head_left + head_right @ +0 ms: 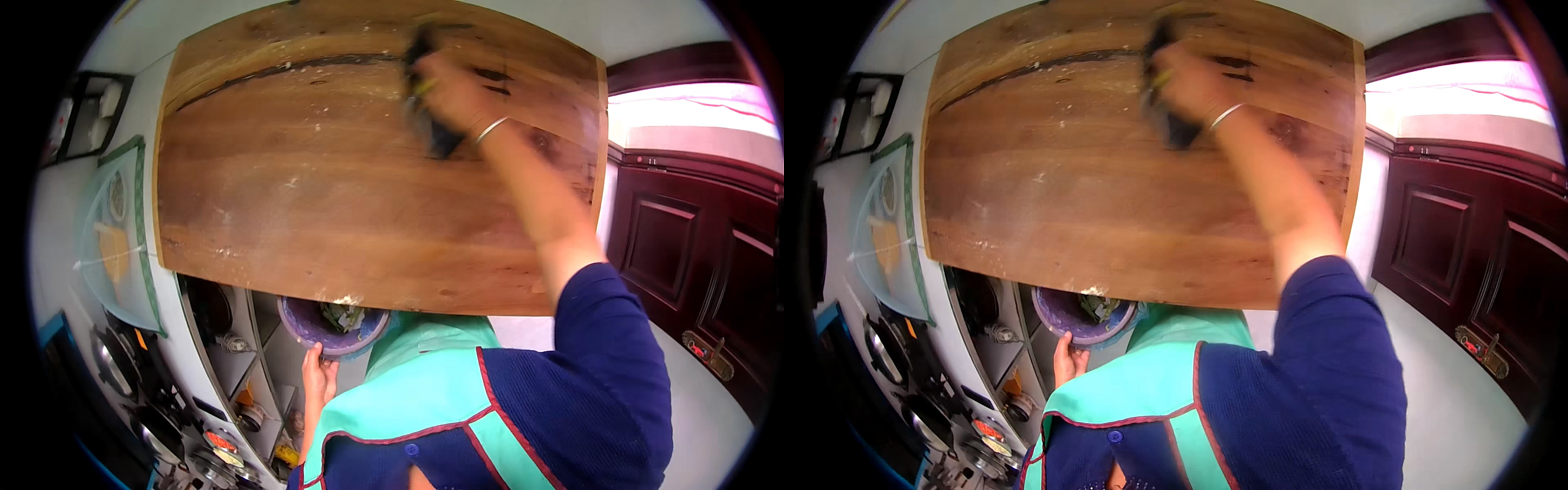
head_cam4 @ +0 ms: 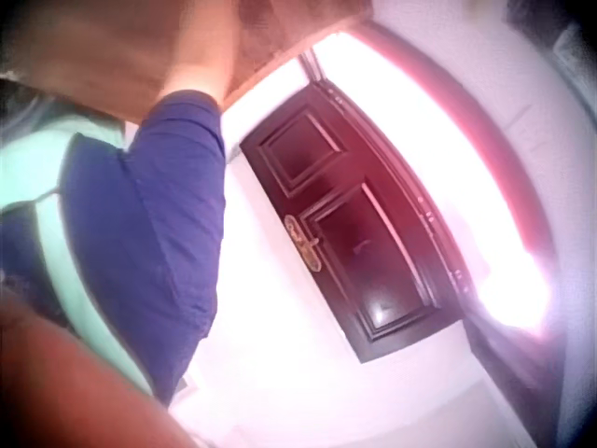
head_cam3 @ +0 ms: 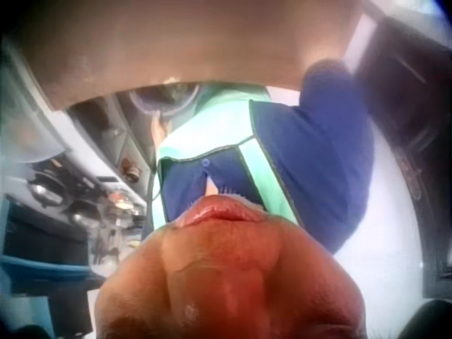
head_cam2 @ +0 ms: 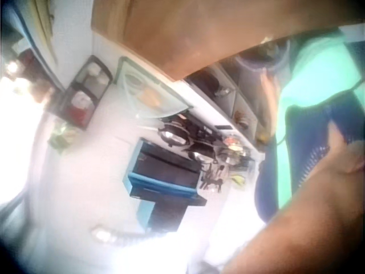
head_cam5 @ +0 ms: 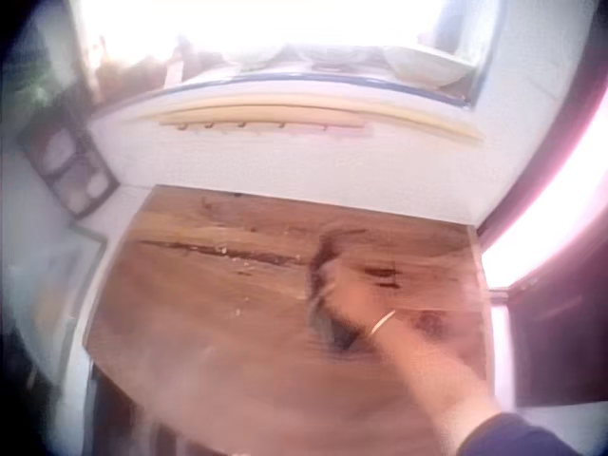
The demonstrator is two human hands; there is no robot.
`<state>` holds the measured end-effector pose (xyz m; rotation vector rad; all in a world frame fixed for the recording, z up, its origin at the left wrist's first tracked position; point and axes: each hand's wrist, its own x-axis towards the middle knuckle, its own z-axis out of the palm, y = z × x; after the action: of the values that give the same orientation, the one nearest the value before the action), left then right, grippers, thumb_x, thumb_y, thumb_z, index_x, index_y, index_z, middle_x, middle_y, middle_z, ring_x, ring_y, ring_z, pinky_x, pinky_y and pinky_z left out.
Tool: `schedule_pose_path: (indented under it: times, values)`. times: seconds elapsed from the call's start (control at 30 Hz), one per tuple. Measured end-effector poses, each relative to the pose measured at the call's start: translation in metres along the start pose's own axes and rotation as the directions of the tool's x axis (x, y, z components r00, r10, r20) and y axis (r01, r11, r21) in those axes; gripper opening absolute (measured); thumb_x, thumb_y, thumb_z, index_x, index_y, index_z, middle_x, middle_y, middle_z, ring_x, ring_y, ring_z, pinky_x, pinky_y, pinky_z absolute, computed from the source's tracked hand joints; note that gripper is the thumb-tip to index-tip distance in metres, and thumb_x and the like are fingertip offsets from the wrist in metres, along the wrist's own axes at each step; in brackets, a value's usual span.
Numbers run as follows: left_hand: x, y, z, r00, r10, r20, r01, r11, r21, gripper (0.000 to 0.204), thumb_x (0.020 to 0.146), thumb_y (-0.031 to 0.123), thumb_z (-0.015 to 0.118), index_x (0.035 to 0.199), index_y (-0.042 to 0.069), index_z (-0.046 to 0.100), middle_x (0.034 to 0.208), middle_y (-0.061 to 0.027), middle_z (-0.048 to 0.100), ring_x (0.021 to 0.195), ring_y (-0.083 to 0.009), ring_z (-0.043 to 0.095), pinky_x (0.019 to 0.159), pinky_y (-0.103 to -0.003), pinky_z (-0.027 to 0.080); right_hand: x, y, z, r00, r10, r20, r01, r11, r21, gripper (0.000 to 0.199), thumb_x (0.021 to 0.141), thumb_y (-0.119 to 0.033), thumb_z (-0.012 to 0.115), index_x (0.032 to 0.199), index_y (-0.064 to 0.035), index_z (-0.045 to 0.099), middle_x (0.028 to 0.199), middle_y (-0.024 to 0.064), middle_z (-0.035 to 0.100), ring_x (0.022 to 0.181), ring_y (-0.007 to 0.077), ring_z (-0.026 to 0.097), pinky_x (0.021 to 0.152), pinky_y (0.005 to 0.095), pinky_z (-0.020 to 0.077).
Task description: The person cuts a stack of flat dough sheets into thin strips using a knife on a wooden cutting board. They gather the cut noodles, place them into a metal bowl, and then wipe the cutting board clean with a cloth.
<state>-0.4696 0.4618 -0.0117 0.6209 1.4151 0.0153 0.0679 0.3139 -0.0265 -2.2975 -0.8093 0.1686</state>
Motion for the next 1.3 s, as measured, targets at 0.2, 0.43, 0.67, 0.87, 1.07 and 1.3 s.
schedule_pose_path:
  times: [0.2,0.43,0.67,0.87,1.07,1.3]
  values:
    - [-0.006,0.008,-0.035,0.998,0.035,0.044,-0.035,0.999,0.007,0.021,0.089,0.026,0.062,0.103,0.012,0.056,0.105,0.0006,0.058,0.093,-0.0141,0.054,0.081,-0.032,0.043,-0.168,-0.192,0.171,0.785,-0.609,0.115,0.534,0.759,0.374,0.030,0.077,-0.006,0.057,0.107,-0.0047,0.064,0.115,0.0121,0.060,0.108,0.0307,0.055,0.092,0.0421,0.0449]
    - [0.016,0.015,-0.111,0.982,0.090,0.164,-0.089,0.996,-0.016,0.026,0.089,0.027,0.062,0.109,0.011,0.056,0.107,-0.0020,0.057,0.096,-0.0163,0.053,0.084,-0.036,0.042,-0.222,-0.267,0.151,0.919,-0.375,0.119,0.239,0.773,0.587,0.036,0.072,0.004,0.051,0.105,-0.0025,0.065,0.115,0.0128,0.061,0.107,0.0340,0.056,0.093,0.0410,0.0449]
    - [0.026,0.036,-0.120,0.983,0.108,0.146,-0.096,0.991,-0.089,0.029,0.089,0.026,0.061,0.112,0.008,0.056,0.112,-0.0034,0.056,0.103,-0.0207,0.052,0.097,-0.043,0.039,-0.171,-0.199,-0.006,0.925,0.377,-0.053,-0.115,0.408,0.906,0.041,0.076,0.004,0.049,0.114,0.0009,0.063,0.112,0.0084,0.062,0.099,0.0163,0.057,0.088,0.0279,0.0455]
    - [0.038,0.058,-0.103,0.986,0.094,0.137,-0.083,0.993,-0.081,0.026,0.090,0.023,0.060,0.110,0.008,0.056,0.108,-0.0039,0.058,0.099,-0.0204,0.055,0.087,-0.039,0.043,-0.175,0.082,-0.055,0.502,0.592,-0.630,-0.591,0.767,0.250,0.047,0.087,-0.025,0.058,0.123,0.0039,0.056,0.124,0.0238,0.056,0.117,0.0330,0.053,0.101,0.0362,0.0398]
    - [0.047,0.080,-0.089,0.999,0.014,0.045,-0.010,0.996,-0.094,0.016,0.088,0.021,0.061,0.099,0.011,0.056,0.098,-0.0007,0.061,0.087,-0.0150,0.056,0.077,-0.033,0.044,0.011,0.162,-0.041,0.828,0.202,-0.524,-0.416,0.847,-0.332,0.057,0.085,-0.031,0.056,0.128,0.0054,0.049,0.132,0.0278,0.047,0.124,0.0392,0.044,0.105,0.0408,0.0355]
    - [0.035,0.090,-0.062,0.993,0.072,-0.090,-0.083,0.989,-0.126,0.012,0.087,0.020,0.063,0.094,0.014,0.056,0.091,0.0029,0.062,0.083,-0.0099,0.056,0.074,-0.029,0.042,0.153,-0.126,0.141,0.949,-0.291,0.118,0.299,0.953,-0.056,0.030,0.075,-0.005,0.052,0.102,-0.0056,0.063,0.104,0.0161,0.062,0.098,0.0366,0.057,0.082,0.0432,0.0472]
